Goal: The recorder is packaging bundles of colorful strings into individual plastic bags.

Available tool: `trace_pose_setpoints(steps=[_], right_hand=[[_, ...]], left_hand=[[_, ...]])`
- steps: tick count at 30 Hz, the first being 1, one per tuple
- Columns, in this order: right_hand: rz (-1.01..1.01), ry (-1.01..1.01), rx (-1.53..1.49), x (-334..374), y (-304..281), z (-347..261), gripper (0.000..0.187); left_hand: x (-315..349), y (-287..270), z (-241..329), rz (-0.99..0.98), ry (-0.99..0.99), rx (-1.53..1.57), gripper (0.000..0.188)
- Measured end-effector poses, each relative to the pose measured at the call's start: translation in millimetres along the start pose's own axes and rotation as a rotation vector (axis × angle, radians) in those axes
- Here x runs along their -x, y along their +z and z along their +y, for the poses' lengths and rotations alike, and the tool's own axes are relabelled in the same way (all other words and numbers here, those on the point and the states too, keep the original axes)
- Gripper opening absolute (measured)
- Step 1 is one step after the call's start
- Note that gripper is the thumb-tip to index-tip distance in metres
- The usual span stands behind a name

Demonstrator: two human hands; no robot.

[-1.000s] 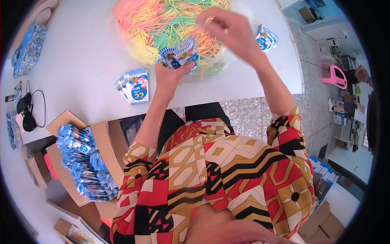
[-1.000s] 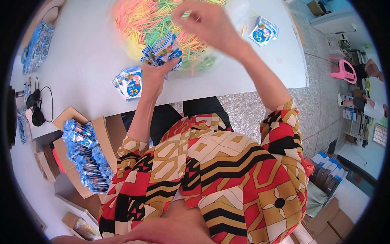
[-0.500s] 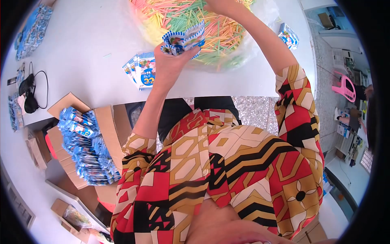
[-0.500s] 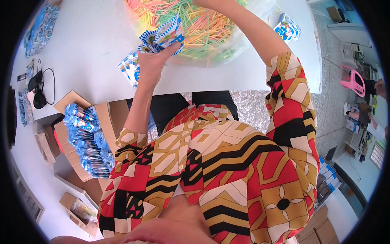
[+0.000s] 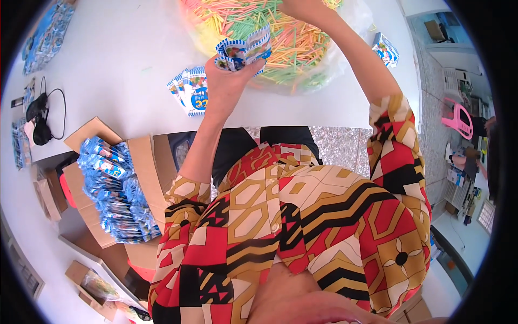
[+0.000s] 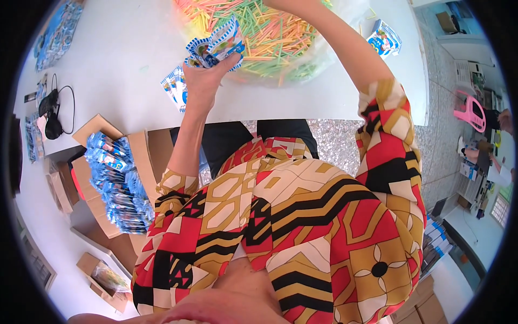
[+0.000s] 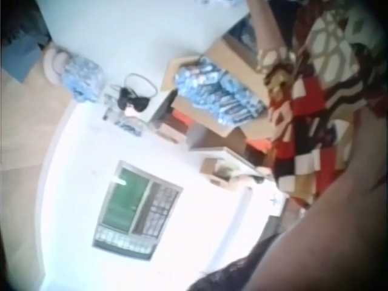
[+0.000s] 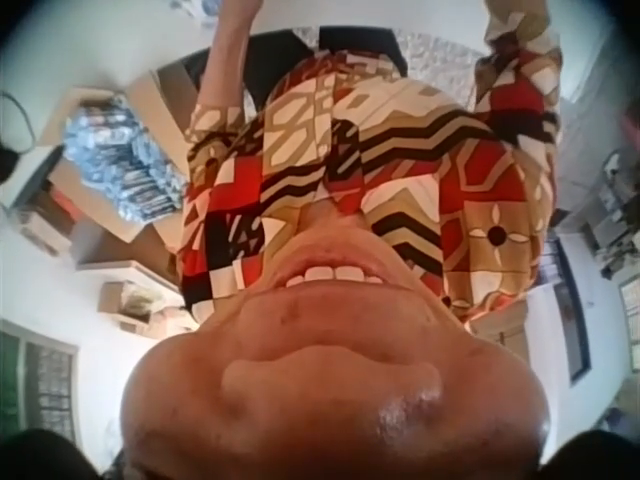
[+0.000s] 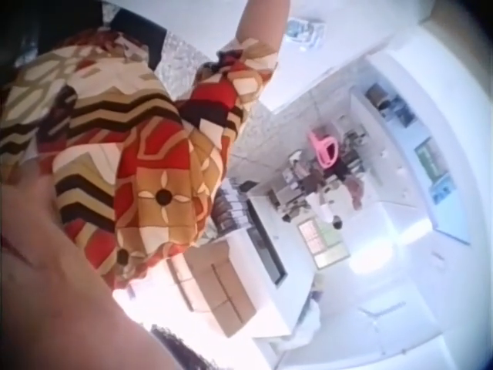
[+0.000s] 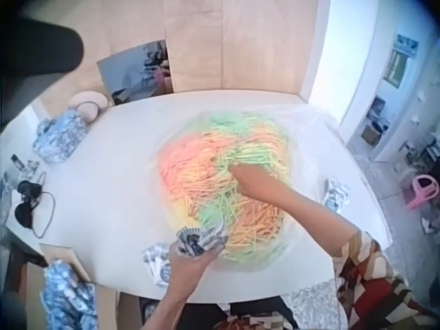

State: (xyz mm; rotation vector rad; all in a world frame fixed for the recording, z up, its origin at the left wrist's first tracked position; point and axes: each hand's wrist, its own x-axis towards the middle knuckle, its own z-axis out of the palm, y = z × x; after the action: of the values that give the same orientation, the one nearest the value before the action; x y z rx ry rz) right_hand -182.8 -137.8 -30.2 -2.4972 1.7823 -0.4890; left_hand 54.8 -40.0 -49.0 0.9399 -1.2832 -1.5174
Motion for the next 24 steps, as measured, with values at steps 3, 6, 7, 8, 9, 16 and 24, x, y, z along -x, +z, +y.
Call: trace_pose_setpoints(steps=[3,6,7,8,9,16,24], right_hand=[[-0.013,-0.031,-0.402,23,-26,-19,0.026],[-0.124,0.058,-0.831,43,-55,-62,0.026],[-0.134,0.132,-0.942,47,-58,-71,0.024],[-0.125,0.135,-0.94,53,-64,-70,0.024],[-0.08,0.096,-0.92,59,-69,-69,0.023],[0.301,0.085,-0.469,50,-35,7,0.022],[0.259,-0.088,-0.08,18,22,51,0.02]], left_hand=[[0,3,-5,0.004,-0.029,0.009,0.03],[-3,-1,-13,0.009,-0.034,0.045,0.032],[-4,-2,-15,0.023,-0.018,0.063,0.032],[-3,3,-13,0.015,-0.015,0.061,0.032],[-2,7,-10,0.025,-0.009,0.077,0.028],[-3,10,-15,0.056,-0.032,0.051,0.021],[4,5,-6,0.083,-0.066,0.091,0.021]])
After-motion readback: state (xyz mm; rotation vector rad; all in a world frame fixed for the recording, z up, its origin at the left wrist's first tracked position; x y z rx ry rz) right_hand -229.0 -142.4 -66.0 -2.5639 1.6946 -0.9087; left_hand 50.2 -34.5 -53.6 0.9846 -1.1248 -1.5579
